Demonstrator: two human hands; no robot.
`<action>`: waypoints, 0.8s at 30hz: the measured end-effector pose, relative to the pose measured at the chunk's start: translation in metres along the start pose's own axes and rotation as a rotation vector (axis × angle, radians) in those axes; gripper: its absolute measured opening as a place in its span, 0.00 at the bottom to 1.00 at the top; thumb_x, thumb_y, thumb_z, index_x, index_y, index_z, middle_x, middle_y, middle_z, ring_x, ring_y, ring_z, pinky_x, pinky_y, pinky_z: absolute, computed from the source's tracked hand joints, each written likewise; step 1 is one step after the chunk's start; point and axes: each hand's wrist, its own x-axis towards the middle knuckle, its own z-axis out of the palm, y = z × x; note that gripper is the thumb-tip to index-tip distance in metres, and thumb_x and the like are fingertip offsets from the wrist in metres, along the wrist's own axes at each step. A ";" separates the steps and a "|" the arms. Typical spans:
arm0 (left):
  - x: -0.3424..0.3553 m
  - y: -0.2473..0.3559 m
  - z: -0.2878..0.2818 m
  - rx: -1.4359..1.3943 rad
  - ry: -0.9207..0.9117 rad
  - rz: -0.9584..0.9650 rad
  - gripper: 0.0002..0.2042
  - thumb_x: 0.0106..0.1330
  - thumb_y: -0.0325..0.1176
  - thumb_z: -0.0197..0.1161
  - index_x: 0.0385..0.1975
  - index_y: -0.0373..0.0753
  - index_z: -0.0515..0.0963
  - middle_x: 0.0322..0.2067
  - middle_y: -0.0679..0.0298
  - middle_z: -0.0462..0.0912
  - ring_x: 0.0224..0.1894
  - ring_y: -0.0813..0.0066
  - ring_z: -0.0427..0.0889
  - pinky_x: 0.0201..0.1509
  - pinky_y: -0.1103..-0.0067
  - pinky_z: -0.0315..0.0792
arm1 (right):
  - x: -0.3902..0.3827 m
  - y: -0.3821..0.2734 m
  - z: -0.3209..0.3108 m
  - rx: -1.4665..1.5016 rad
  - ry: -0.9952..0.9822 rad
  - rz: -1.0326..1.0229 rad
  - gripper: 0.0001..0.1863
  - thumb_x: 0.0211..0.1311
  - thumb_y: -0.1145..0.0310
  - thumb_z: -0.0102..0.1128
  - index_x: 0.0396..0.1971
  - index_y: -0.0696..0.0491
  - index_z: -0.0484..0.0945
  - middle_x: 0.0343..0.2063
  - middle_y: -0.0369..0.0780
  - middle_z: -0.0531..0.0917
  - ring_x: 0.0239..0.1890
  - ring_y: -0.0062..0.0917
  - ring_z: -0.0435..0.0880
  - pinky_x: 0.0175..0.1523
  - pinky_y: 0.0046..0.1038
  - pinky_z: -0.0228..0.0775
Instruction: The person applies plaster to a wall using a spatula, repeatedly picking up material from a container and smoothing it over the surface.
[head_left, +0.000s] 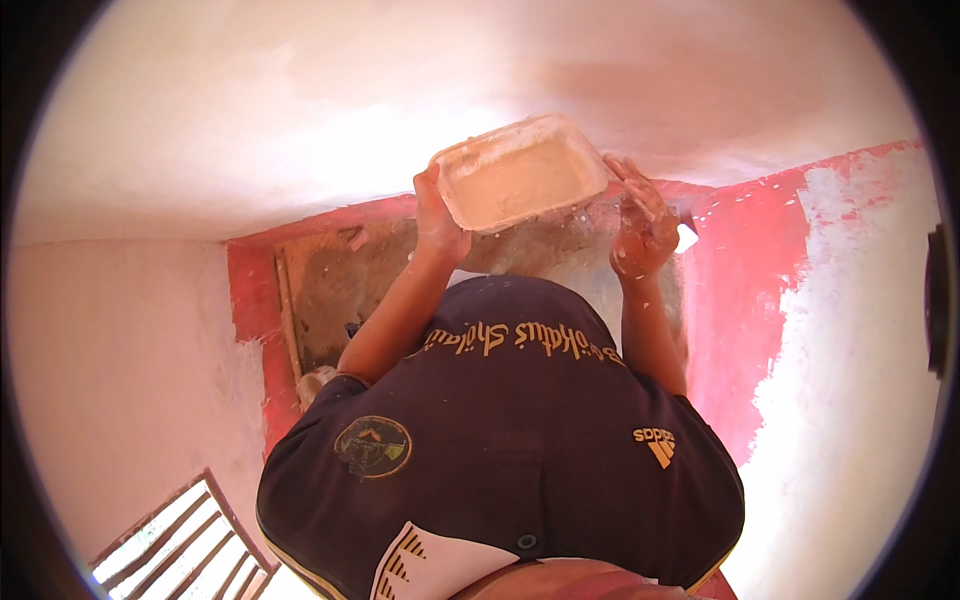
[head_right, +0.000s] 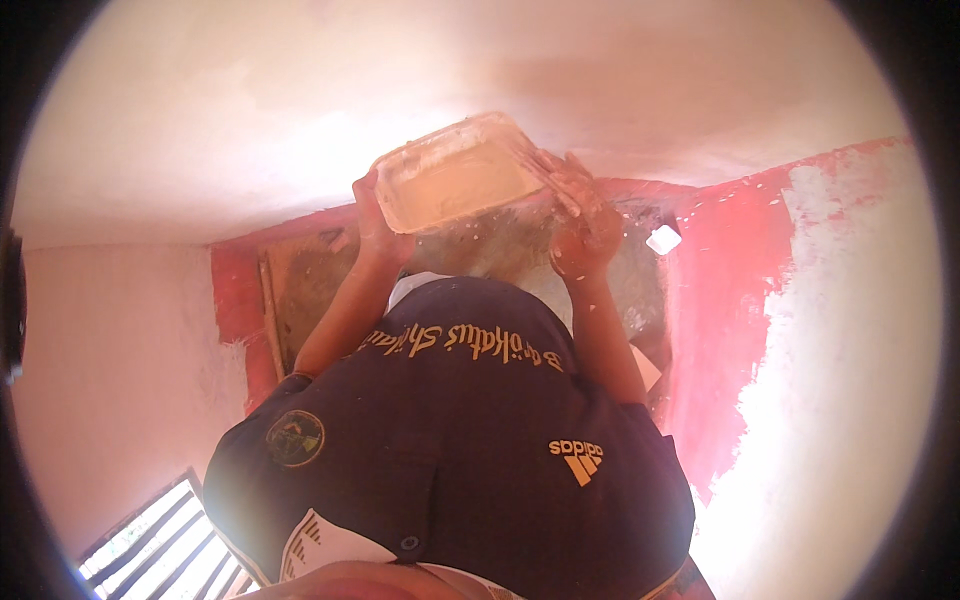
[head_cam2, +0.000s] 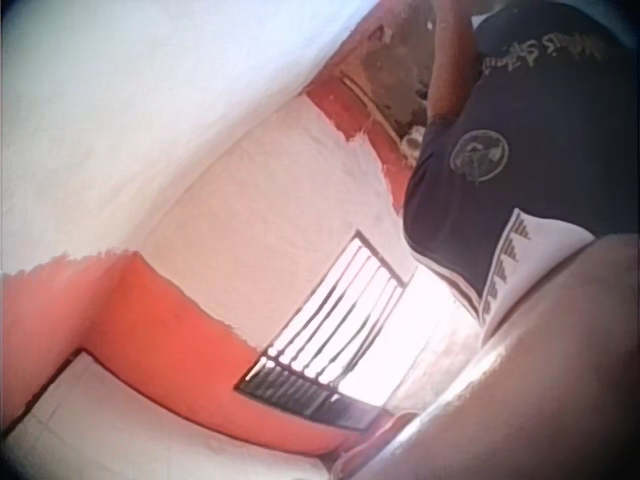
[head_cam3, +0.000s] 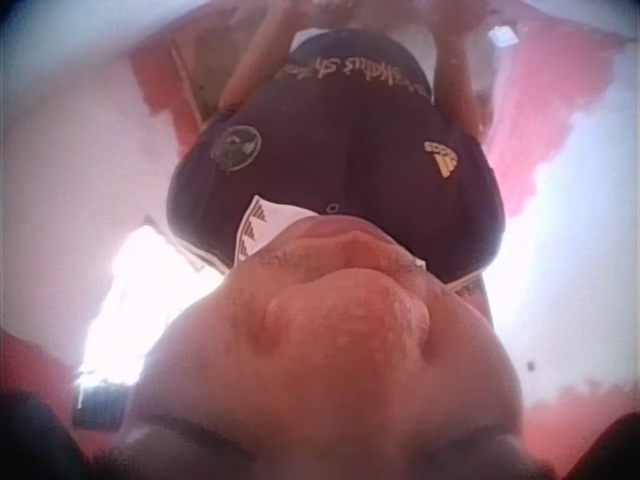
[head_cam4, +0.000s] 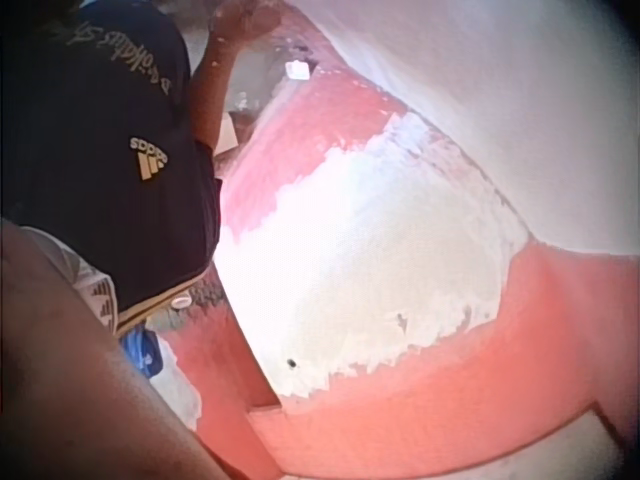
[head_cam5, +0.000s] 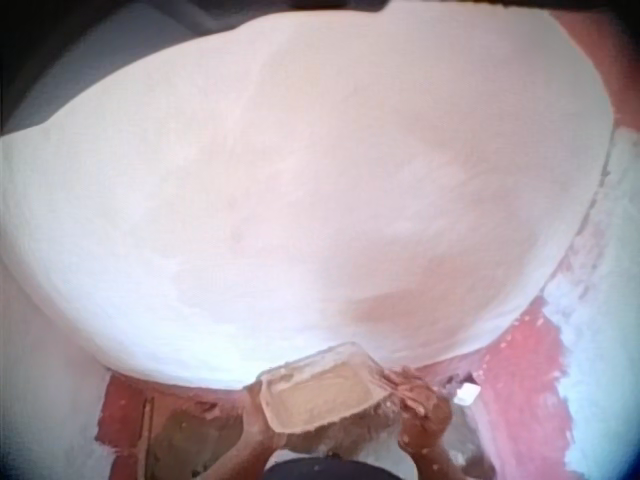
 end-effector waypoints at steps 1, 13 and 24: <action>0.001 -0.001 0.000 -0.008 0.008 -0.008 0.25 0.73 0.49 0.35 0.59 0.40 0.67 0.54 0.62 0.75 0.58 0.66 0.73 0.62 0.69 0.68 | 0.001 0.003 -0.004 -0.121 -0.070 -0.097 0.10 0.61 0.79 0.55 0.42 0.61 0.79 0.42 0.47 0.84 0.52 0.45 0.82 0.62 0.45 0.67; -0.015 0.011 0.024 -0.007 -0.077 0.162 0.24 0.73 0.47 0.41 0.57 0.35 0.70 0.50 0.60 0.78 0.51 0.68 0.78 0.54 0.72 0.76 | -0.036 0.032 -0.057 -0.410 0.015 0.278 0.11 0.64 0.79 0.54 0.44 0.63 0.79 0.41 0.45 0.84 0.42 0.27 0.81 0.50 0.26 0.71; -0.016 0.013 0.018 -0.010 0.000 0.035 0.24 0.74 0.49 0.39 0.57 0.35 0.70 0.51 0.61 0.77 0.52 0.68 0.78 0.54 0.71 0.75 | -0.042 0.002 -0.019 -0.289 0.099 -0.075 0.11 0.68 0.74 0.53 0.45 0.61 0.79 0.37 0.41 0.83 0.40 0.26 0.80 0.49 0.27 0.70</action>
